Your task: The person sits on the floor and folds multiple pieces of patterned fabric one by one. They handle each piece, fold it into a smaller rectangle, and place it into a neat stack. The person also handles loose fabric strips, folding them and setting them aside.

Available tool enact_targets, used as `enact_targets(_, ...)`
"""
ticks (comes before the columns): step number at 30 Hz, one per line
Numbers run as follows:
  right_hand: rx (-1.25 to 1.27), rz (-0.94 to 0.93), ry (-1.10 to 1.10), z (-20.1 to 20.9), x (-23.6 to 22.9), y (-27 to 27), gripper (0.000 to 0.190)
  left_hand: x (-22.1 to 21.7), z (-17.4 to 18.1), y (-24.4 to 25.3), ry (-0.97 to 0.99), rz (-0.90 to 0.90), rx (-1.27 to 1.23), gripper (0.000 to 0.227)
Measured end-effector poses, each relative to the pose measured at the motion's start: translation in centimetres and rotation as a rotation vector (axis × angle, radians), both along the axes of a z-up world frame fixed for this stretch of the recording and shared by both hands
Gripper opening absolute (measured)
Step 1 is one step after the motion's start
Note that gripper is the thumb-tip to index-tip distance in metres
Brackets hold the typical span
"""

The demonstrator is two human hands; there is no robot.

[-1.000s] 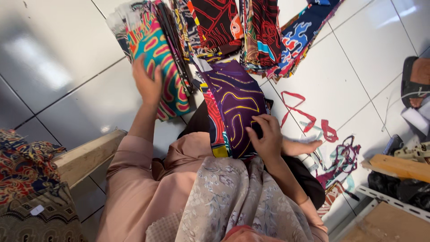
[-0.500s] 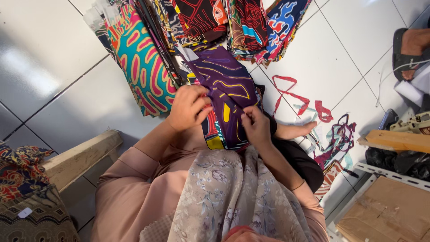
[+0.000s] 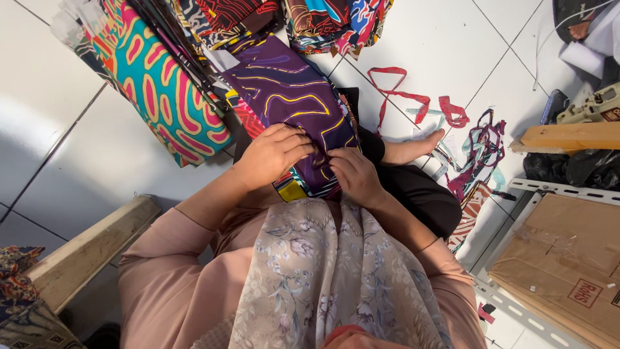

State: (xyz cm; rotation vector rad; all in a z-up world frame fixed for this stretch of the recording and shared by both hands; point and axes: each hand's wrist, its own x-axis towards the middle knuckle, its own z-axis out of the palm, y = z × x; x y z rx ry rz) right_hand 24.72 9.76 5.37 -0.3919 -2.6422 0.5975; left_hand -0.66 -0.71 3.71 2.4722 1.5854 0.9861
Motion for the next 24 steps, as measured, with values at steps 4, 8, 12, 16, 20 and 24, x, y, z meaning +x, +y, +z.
enact_targets(4,-0.480,-0.233,0.193,-3.6,2.0,1.2,0.011,0.1,1.3,-0.4,-0.169,-0.022,0.023,0.047)
enact_targets(8,-0.966,-0.328,0.476,-4.8,2.6,1.8,0.009,0.1,2.3,-0.6,-0.058,0.004,0.037,0.041)
enact_targets(12,-1.161,-0.293,0.697,-3.7,2.3,2.3,0.013,-0.9,2.3,0.3,-0.072,0.224,0.063,0.040)
enact_targets(16,-1.234,-0.254,0.824,-3.4,2.7,2.1,0.018,-4.6,2.1,2.0,-0.154,0.290,-0.069,0.048)
enact_targets(20,-1.244,-0.298,0.899,-4.3,3.0,2.6,0.025,-8.4,2.4,5.8,-0.239,0.178,-0.088,0.060)
enact_targets(24,-1.189,-0.431,1.037,-4.5,3.4,3.1,0.035,-9.6,2.6,8.9,-0.163,0.149,0.081,0.022)
